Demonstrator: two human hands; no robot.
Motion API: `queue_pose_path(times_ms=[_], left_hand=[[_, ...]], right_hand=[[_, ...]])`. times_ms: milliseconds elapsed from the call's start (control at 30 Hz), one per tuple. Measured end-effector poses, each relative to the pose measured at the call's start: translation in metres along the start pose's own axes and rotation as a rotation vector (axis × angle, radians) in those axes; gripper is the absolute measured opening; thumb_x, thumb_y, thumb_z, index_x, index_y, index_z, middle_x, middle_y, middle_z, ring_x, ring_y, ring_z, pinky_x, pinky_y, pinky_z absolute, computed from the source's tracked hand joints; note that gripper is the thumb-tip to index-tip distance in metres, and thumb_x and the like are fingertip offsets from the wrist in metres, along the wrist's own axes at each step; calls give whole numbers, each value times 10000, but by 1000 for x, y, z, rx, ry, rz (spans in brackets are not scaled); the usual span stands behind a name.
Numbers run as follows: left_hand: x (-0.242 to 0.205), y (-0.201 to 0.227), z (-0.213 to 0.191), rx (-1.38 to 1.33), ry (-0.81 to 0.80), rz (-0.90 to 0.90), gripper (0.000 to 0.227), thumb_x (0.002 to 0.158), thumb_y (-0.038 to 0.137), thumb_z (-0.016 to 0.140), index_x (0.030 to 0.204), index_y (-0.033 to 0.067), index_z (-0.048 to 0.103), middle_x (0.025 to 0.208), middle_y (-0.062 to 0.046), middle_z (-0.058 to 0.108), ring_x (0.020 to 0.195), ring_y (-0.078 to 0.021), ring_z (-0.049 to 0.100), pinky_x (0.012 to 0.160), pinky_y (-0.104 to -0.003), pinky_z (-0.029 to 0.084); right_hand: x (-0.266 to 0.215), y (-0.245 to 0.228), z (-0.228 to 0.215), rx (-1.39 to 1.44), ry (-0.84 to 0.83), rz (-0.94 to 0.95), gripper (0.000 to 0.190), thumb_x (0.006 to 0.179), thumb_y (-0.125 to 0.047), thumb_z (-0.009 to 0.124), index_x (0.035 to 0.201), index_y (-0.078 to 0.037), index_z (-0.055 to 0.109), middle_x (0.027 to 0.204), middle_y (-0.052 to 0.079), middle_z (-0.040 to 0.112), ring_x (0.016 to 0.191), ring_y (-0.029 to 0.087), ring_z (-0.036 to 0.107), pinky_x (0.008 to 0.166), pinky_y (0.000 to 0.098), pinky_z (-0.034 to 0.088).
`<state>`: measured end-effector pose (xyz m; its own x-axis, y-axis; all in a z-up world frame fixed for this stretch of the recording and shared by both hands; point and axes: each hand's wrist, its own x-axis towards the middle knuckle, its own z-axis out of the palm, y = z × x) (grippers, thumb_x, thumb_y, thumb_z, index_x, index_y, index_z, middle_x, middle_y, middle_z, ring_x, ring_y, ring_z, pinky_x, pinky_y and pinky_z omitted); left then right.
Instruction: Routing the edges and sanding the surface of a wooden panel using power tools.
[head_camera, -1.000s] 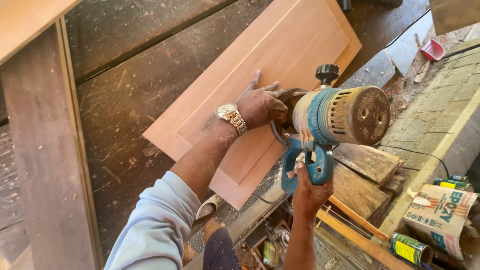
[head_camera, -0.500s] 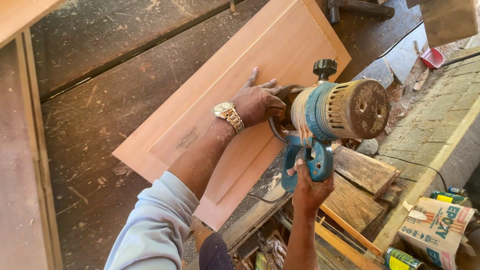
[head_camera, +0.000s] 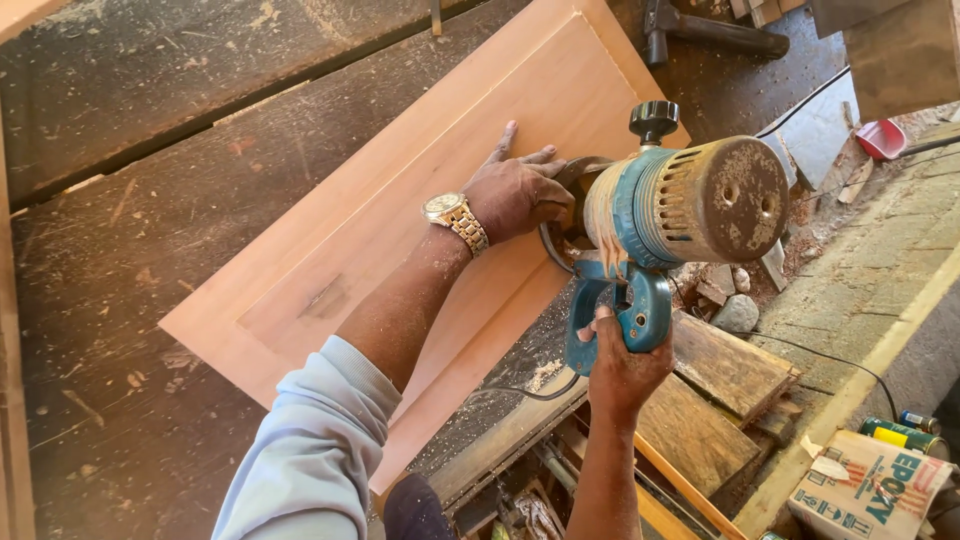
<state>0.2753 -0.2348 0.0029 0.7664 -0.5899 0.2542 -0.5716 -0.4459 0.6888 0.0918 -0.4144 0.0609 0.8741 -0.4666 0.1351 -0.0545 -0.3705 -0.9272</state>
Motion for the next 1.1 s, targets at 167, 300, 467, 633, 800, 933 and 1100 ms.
queue_pose_path(times_ms=[167,300,467,633,800,933,1100], left_hand=[[20,-1,5,10,-22,-34,142,907,303,699,1015,320,790,1400,30,610,1430,-307,435,1158,-767,7],[33,-7,14,14,9,-72,154,924,360,706,1058,329,775,1390,37,618,1445,-272,434,1200,-755,4],[47,0,9,38,-26,-79,175,914,329,696,1072,332,771,1379,65,625,1449,-267,433,1184,-761,6],[64,-11,18,94,-15,-41,188,921,320,691,1093,328,767,1349,83,633,1430,-282,450,1162,-779,20],[83,-9,18,64,17,-37,181,901,318,695,1064,337,769,1307,78,648,1402,-280,461,1143,-784,28],[97,-8,12,55,-12,-68,162,919,330,697,1063,337,770,1296,66,651,1416,-258,475,1175,-775,31],[125,-27,27,10,42,-32,190,877,313,708,1058,322,767,1362,63,631,1413,-282,449,1153,-772,13]], right_hand=[[22,-1,-3,-43,-13,10,376,927,3,701,1288,2,596,1005,129,733,666,171,707,575,324,612],[39,-4,-3,-55,-19,-5,415,916,0,696,1308,4,562,1012,122,717,658,165,703,572,305,612],[56,-4,-6,-82,10,109,403,919,-18,708,1274,2,521,957,140,721,668,163,721,558,306,603],[74,9,-10,-46,-48,-15,344,933,3,693,1262,13,594,1071,129,709,660,182,701,560,314,595],[94,7,-11,-20,-67,-7,348,925,25,693,1257,3,590,1089,125,714,685,176,729,587,315,624],[111,13,-12,17,-41,15,360,906,28,696,1248,-3,587,1059,132,712,670,176,726,571,326,652],[134,24,-16,4,-39,-44,344,920,40,689,1250,12,598,1179,135,686,673,169,695,549,312,623]])
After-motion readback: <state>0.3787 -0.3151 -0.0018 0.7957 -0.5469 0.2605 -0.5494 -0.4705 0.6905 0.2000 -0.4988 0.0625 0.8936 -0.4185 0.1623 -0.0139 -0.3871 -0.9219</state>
